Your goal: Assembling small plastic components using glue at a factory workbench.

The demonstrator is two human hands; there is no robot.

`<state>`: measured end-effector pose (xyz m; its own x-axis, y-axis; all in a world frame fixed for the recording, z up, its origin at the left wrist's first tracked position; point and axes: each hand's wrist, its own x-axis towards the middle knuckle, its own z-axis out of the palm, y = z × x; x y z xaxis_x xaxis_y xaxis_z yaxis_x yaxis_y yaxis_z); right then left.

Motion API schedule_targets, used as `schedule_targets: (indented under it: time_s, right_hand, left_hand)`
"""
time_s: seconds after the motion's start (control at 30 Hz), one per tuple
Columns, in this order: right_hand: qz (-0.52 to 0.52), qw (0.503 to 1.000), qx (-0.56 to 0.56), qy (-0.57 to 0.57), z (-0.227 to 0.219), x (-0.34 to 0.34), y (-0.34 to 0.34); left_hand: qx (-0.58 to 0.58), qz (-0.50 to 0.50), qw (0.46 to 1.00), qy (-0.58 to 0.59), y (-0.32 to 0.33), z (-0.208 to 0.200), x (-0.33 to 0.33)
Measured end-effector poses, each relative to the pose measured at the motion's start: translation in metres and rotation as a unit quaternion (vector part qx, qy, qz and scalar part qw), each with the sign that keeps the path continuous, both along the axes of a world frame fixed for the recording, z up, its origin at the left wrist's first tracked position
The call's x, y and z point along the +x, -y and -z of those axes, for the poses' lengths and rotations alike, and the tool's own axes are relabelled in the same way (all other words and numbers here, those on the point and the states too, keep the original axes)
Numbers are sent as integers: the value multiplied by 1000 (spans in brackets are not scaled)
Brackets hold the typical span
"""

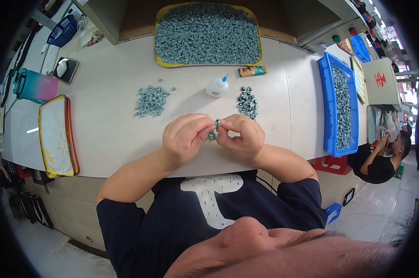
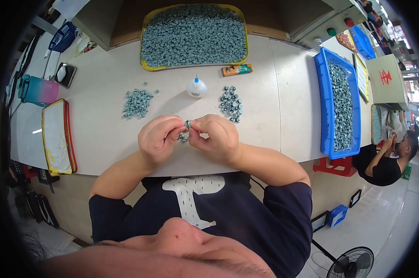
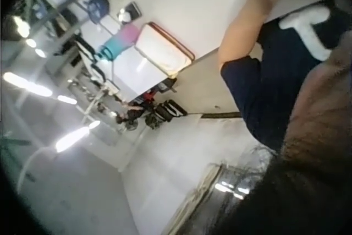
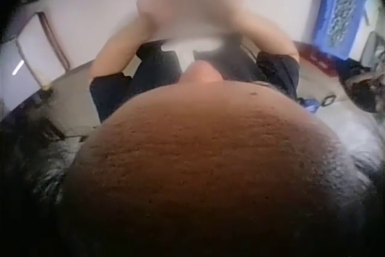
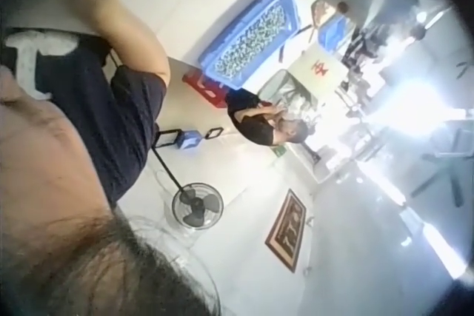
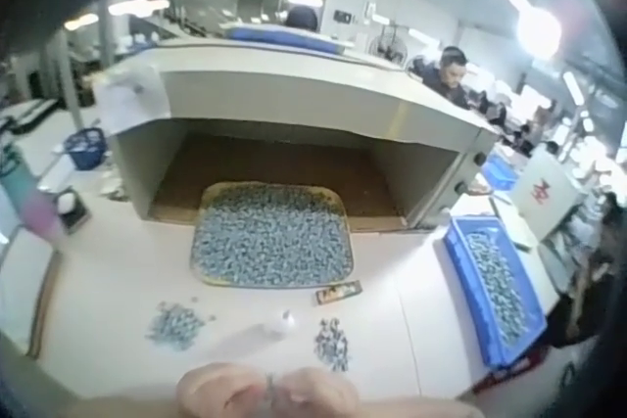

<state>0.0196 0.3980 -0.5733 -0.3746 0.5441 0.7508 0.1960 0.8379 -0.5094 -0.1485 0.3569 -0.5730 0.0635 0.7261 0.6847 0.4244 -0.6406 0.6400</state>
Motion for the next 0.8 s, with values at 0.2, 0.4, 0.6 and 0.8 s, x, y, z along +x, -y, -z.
schedule_targets:
  time_s: [0.2,0.4,0.6,0.8]
  right_hand:
    - [4,1000,-10,9,-7,5,4]
    - [5,1000,-18,-3,-6,5,9]
    - [6,998,-63,19,-13,11,13]
    - [5,995,-89,39,-17,14,8]
  left_hand:
    - [10,-12,1000,-15,3,-8,4]
    - [-15,-11,1000,-3,10,-8,6]
    - [-8,-32,999,-3,7,-8,9]
    - [-11,-46,999,4,5,-10,13]
